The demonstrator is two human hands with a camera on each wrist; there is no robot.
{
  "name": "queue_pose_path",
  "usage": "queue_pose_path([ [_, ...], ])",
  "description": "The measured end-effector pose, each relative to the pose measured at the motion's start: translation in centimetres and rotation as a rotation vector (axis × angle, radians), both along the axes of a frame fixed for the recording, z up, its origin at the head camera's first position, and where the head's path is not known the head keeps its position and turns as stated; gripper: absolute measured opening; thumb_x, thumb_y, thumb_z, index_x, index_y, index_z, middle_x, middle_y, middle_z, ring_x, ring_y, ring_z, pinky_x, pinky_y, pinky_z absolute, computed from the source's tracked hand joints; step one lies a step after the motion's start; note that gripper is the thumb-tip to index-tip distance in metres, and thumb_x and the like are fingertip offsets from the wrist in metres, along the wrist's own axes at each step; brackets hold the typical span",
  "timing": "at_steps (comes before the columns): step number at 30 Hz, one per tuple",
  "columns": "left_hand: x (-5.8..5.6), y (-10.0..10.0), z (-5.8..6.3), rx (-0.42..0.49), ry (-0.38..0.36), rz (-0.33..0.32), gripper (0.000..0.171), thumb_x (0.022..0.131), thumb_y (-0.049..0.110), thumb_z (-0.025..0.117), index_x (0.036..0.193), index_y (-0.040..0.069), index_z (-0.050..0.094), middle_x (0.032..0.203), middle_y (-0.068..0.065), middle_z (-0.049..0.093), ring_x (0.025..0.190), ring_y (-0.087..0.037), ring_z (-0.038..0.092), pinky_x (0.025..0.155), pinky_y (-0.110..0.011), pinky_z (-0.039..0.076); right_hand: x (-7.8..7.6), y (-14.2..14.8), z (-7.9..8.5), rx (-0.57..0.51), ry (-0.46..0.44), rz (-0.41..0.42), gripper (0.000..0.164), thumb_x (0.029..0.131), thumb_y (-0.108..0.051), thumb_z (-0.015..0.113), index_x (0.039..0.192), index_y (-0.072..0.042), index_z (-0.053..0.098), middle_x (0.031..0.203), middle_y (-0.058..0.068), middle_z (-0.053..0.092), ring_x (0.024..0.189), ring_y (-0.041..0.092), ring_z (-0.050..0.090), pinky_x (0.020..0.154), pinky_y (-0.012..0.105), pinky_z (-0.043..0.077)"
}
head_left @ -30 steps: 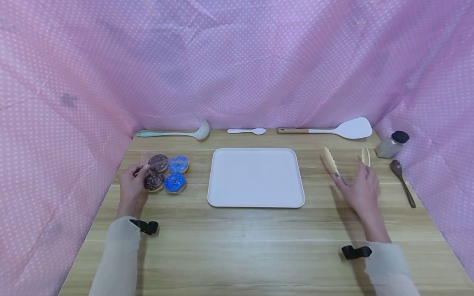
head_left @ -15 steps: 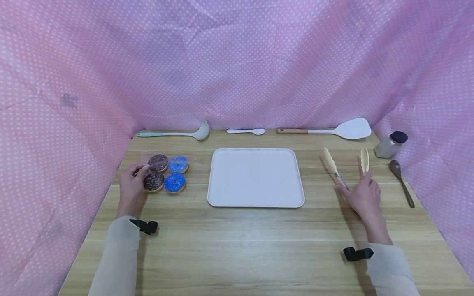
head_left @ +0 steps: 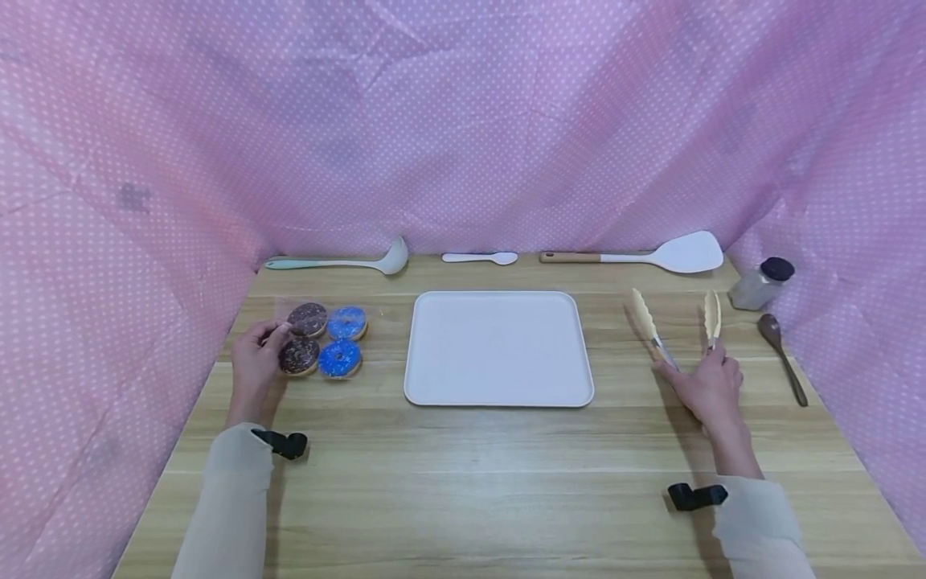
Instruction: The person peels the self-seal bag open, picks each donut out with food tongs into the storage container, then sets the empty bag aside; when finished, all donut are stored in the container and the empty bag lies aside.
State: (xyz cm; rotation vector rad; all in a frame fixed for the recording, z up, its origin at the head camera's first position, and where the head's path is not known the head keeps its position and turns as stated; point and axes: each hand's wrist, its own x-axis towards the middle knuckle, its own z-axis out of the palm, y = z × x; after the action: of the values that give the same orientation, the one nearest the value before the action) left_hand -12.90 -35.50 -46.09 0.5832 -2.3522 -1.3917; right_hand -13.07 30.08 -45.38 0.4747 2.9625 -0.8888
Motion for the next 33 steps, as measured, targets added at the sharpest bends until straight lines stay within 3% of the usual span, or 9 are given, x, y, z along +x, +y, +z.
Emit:
queue_pose_path([
  [7, -0.1, 0.0, 0.0, -0.018, -0.035, -0.004, 0.036, 0.096, 0.031, 0.057, 0.113, 0.001, 0.064, 0.105, 0.002, 0.062, 0.086, 0.006, 0.056, 0.078, -0.008, 0.048, 0.0, -0.4, -0.2, -0.039, -0.005, -0.038, 0.103, 0.083, -0.051, 0.067, 0.146, 0.01, 0.014, 0.13, 0.046, 0.027, 0.12, 0.058, 0.027, 0.099, 0.065, 0.028],
  [16, -0.2, 0.0, 0.0, 0.005, -0.01, -0.005, 0.037, 0.095, 0.029, 0.058, 0.114, -0.002, 0.064, 0.099, 0.009, 0.06, 0.082, 0.008, 0.057, 0.075, -0.006, 0.048, -1.3, -3.1, 1.0, -0.066, 0.069, 0.024, 0.105, 0.081, -0.054, 0.069, 0.15, 0.003, 0.014, 0.135, 0.041, 0.028, 0.124, 0.054, 0.029, 0.104, 0.063, 0.028],
  [23, -0.2, -0.1, -0.1, -0.018, -0.011, -0.001, 0.035, 0.095, 0.03, 0.058, 0.113, 0.0, 0.064, 0.1, 0.007, 0.061, 0.084, 0.007, 0.056, 0.077, -0.006, 0.047, -2.2, -6.7, 2.2, -0.075, 0.148, 0.161, 0.098, 0.081, -0.048, 0.072, 0.148, 0.001, 0.021, 0.135, 0.037, 0.033, 0.122, 0.052, 0.034, 0.099, 0.064, 0.033],
  [29, -0.2, -0.1, 0.0, -0.039, -0.013, -0.001, 0.034, 0.096, 0.029, 0.057, 0.112, 0.0, 0.065, 0.106, -0.001, 0.063, 0.086, 0.007, 0.056, 0.078, -0.008, 0.048, -3.0, -10.5, 3.0, -0.056, 0.178, 0.298, 0.096, 0.079, -0.05, 0.073, 0.146, 0.0, 0.027, 0.128, 0.032, 0.04, 0.11, 0.043, 0.042, 0.085, 0.058, 0.041],
  [33, -0.2, 0.0, 0.2, -0.038, -0.018, 0.0, 0.034, 0.096, 0.029, 0.057, 0.111, 0.0, 0.065, 0.108, -0.004, 0.063, 0.088, 0.005, 0.055, 0.079, -0.008, 0.047, -3.5, -13.2, 3.6, -0.034, 0.207, 0.395, 0.091, 0.077, -0.047, 0.076, 0.145, -0.003, 0.033, 0.126, 0.027, 0.045, 0.11, 0.04, 0.045, 0.085, 0.055, 0.044],
])
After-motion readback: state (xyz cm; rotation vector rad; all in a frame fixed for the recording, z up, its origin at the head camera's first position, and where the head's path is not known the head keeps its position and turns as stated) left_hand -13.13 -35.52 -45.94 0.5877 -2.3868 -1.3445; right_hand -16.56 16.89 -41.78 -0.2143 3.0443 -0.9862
